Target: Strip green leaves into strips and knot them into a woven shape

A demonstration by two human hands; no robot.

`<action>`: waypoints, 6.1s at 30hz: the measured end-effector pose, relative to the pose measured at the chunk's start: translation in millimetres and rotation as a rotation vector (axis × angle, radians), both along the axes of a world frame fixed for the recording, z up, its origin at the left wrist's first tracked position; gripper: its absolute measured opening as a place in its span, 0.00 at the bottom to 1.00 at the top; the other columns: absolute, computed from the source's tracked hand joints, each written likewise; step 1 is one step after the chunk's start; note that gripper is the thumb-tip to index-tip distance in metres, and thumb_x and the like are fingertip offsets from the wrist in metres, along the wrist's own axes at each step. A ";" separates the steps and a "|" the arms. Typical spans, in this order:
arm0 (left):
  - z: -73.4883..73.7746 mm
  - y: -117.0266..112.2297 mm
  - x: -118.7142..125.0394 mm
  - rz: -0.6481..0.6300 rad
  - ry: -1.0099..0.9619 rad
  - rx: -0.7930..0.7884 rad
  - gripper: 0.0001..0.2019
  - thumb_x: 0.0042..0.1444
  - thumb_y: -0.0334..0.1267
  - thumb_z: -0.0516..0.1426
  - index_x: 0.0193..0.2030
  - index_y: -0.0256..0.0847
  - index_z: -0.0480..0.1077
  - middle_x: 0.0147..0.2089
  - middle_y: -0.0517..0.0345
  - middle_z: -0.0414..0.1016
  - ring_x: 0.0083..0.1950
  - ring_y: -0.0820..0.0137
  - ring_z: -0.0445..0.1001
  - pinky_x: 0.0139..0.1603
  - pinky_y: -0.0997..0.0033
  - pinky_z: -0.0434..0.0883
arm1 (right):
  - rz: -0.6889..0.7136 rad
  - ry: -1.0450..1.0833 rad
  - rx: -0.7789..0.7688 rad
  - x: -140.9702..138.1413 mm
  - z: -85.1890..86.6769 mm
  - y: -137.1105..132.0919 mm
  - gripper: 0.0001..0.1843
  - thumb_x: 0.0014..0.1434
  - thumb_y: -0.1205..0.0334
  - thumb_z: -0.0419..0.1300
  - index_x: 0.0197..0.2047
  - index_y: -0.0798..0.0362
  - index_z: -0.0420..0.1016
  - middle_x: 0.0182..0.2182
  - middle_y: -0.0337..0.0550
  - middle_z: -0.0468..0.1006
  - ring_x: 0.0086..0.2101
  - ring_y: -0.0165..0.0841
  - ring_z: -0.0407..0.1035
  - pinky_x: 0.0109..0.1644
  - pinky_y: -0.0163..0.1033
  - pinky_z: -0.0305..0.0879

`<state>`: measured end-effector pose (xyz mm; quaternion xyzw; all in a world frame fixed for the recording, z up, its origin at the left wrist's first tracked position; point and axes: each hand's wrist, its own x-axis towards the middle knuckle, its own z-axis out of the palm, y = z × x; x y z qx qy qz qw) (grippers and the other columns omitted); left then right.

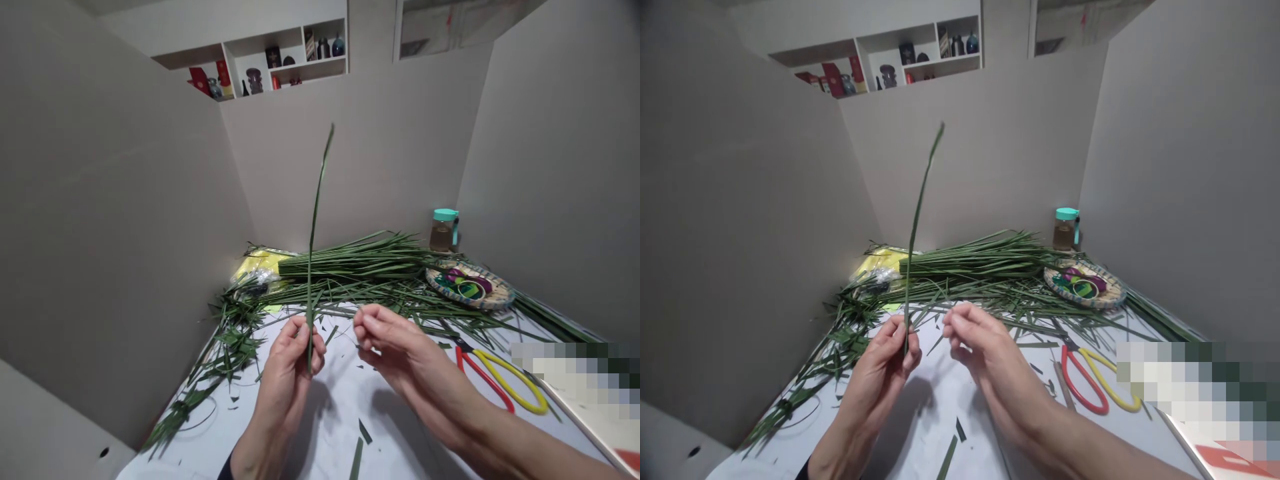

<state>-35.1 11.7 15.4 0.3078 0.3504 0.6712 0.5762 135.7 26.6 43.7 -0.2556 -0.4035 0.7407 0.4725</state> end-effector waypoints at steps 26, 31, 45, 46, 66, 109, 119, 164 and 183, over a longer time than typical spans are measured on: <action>1.2 -9.0 7.5 0.046 0.216 -0.008 0.11 0.48 0.41 0.69 0.26 0.38 0.75 0.27 0.62 0.69 0.29 0.75 0.64 0.31 0.78 0.66 | 0.026 -0.315 0.513 -24.4 -4.1 20.5 0.06 0.57 0.64 0.63 0.28 0.52 0.72 0.24 0.34 0.73 0.28 0.29 0.70 0.35 0.35 0.66; 1.9 -9.8 8.7 0.035 0.224 -0.029 0.11 0.48 0.43 0.69 0.29 0.38 0.75 0.30 0.61 0.70 0.31 0.74 0.64 0.32 0.77 0.66 | -0.012 -0.389 0.601 -21.4 -5.4 24.0 0.06 0.58 0.68 0.62 0.29 0.51 0.72 0.25 0.33 0.73 0.28 0.28 0.68 0.35 0.33 0.64; -2.4 -6.7 3.8 0.069 0.209 -0.002 0.09 0.56 0.40 0.64 0.30 0.38 0.72 0.28 0.61 0.68 0.29 0.74 0.64 0.31 0.77 0.64 | -0.059 -0.628 0.663 -5.8 7.8 35.9 0.16 0.63 0.68 0.48 0.50 0.56 0.72 0.34 0.42 0.79 0.28 0.29 0.67 0.33 0.34 0.62; -2.7 -6.1 3.0 0.064 0.188 -0.004 0.09 0.56 0.40 0.64 0.30 0.38 0.72 0.28 0.61 0.68 0.28 0.75 0.63 0.30 0.78 0.63 | -0.048 -0.694 0.712 -2.4 13.2 39.2 0.17 0.64 0.67 0.48 0.51 0.56 0.73 0.34 0.41 0.79 0.26 0.28 0.64 0.30 0.34 0.60; -9.6 -2.0 -0.1 0.013 0.209 -0.055 0.21 0.50 0.53 0.67 0.32 0.39 0.65 0.22 0.73 0.47 0.22 0.81 0.38 0.20 0.81 0.41 | -0.100 -1.541 1.776 1.7 107.0 108.2 0.13 0.60 0.80 0.55 0.30 0.58 0.77 0.32 0.49 0.78 0.33 0.34 0.66 0.30 0.37 0.53; -20.1 7.1 -2.8 -0.039 0.516 -0.078 0.23 0.50 0.58 0.63 0.23 0.39 0.67 0.16 0.72 0.48 0.19 0.79 0.40 0.22 0.73 0.38 | 0.319 -1.313 1.835 7.6 54.3 88.1 0.10 0.68 0.63 0.55 0.38 0.54 0.76 0.31 0.38 0.79 0.31 0.28 0.70 0.32 0.32 0.55; -24.6 14.7 -3.8 0.007 0.574 -0.122 0.23 0.49 0.58 0.63 0.21 0.40 0.65 0.13 0.73 0.47 0.17 0.80 0.38 0.21 0.73 0.37 | 0.353 -1.452 1.685 3.9 53.9 68.4 0.07 0.57 0.71 0.59 0.30 0.58 0.79 0.26 0.47 0.79 0.24 0.32 0.65 0.26 0.37 0.45; -33.3 26.1 -19.9 0.004 0.524 -0.142 0.25 0.46 0.63 0.62 0.24 0.42 0.64 0.14 0.75 0.48 0.16 0.81 0.39 0.18 0.76 0.39 | 0.200 -1.336 1.816 22.7 50.2 79.4 0.11 0.63 0.72 0.54 0.31 0.53 0.73 0.32 0.43 0.77 0.35 0.33 0.64 0.33 0.36 0.51; -37.8 26.9 -18.3 -0.035 0.542 -0.147 0.26 0.42 0.63 0.64 0.23 0.41 0.64 0.13 0.75 0.46 0.17 0.81 0.38 0.18 0.76 0.38 | 0.241 -1.379 1.499 37.7 44.4 93.9 0.10 0.60 0.70 0.60 0.28 0.53 0.78 0.24 0.34 0.79 0.26 0.27 0.69 0.31 0.31 0.55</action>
